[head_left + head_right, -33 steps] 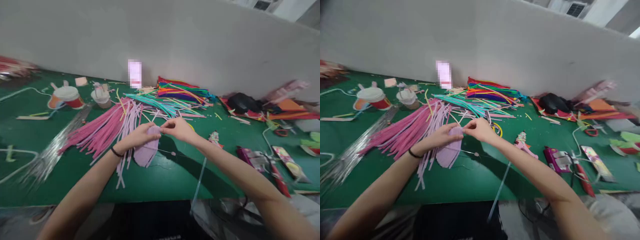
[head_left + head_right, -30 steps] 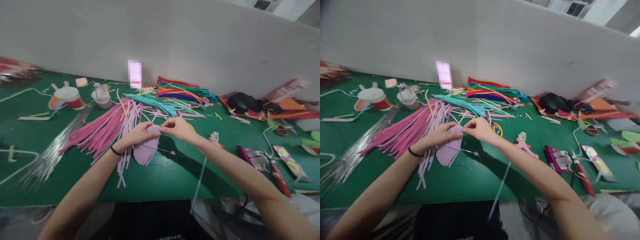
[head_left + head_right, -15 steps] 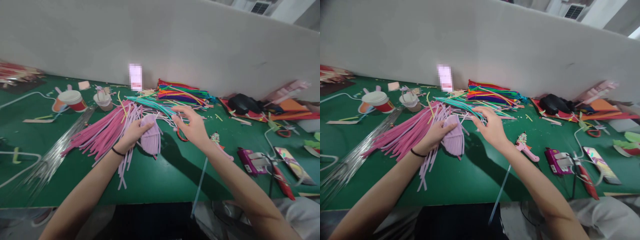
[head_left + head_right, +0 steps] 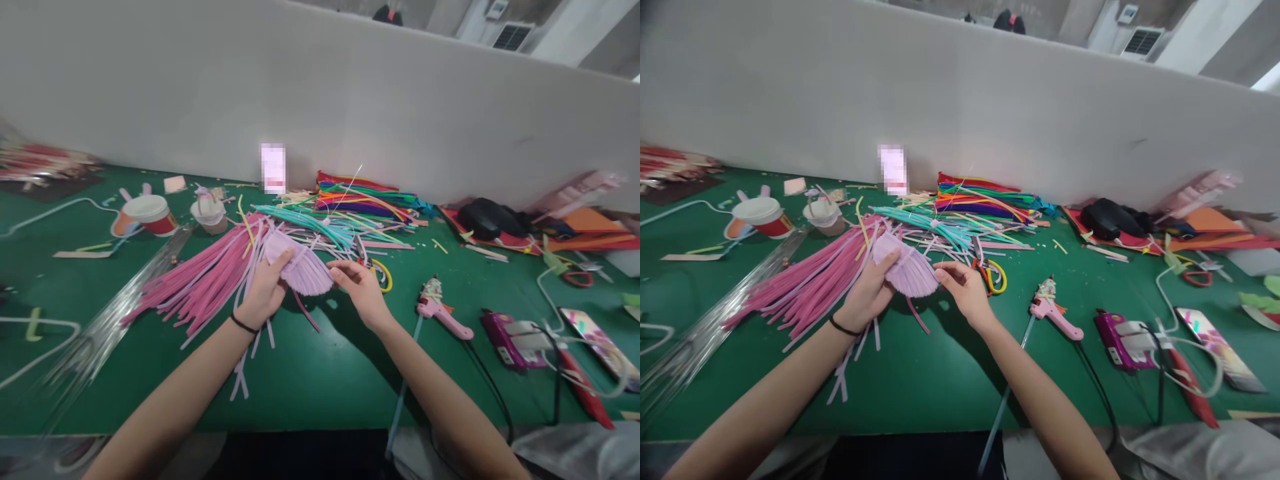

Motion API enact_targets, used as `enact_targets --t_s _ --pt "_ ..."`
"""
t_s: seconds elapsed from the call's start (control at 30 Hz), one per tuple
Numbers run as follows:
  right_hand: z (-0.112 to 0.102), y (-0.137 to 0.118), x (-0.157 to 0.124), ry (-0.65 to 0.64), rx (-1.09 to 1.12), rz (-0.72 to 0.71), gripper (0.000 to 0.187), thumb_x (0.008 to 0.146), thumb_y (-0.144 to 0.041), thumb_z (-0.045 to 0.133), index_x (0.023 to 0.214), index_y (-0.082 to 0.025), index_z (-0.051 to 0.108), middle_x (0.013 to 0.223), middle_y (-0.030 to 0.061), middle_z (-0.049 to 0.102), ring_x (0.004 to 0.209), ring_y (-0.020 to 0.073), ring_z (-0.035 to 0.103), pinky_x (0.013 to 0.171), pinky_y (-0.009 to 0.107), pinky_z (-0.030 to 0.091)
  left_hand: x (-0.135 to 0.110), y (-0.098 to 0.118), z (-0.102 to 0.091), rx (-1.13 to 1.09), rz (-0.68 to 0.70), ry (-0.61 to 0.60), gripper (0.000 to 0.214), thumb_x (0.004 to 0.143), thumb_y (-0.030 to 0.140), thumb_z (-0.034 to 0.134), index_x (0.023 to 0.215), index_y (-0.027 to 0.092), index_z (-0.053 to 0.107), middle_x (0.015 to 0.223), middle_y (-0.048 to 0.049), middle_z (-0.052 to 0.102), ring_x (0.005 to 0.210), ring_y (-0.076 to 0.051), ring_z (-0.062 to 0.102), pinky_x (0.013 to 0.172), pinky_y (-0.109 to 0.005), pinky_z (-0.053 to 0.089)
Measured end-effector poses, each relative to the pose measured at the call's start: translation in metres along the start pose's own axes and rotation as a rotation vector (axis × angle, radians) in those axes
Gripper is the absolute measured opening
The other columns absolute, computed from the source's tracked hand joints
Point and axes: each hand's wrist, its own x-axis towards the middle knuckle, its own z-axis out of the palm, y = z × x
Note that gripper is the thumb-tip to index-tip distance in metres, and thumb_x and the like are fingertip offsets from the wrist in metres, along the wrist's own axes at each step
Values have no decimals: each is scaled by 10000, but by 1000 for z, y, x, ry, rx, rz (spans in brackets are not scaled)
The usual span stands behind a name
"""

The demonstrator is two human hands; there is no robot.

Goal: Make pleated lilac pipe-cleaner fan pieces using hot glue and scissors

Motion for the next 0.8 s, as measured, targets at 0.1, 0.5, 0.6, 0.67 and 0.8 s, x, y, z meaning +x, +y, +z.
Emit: enact_targets --t_s 0.1,0.5,0.6,0.67,0.8 --pt "-1 3 0 2 76 -2 253 767 -431 752 924 -233 748 832 9 707 722 143 607 693 288 496 -8 -7 5 29 -48 -39 377 670 208 849 1007 151 689 964 -47 755 903 -205 717 866 -307 582" --pt "8 16 2 93 261 98 266 690 -443 813 804 -216 733 780 -15 680 705 123 570 659 243 439 -23 -16 12 231 22 -104 380 654 258 868 998 173 728 990 -26 755 895 -181 702 874 -294 559" --pt "7 18 3 90 199 93 271 692 -455 802 791 -215 726 769 -12 676 681 121 556 632 241 428 -24 -17 12 299 40 -92 325 660 258 860 948 171 740 974 -30 760 888 -189 705 845 -287 564" --pt "6 18 3 78 177 108 285 689 -469 795 788 -211 725 760 -5 675 664 124 549 614 246 424 -25 -17 12 294 15 -99 332 661 265 858 958 173 743 989 -42 762 906 -205 709 859 -304 564" --pt "7 16 3 39 201 129 303 676 -474 806 779 -199 730 699 -8 649 612 112 513 564 238 390 -25 -14 13 230 -71 -146 403 666 262 853 1039 167 734 1024 -74 760 952 -234 712 887 -335 564"
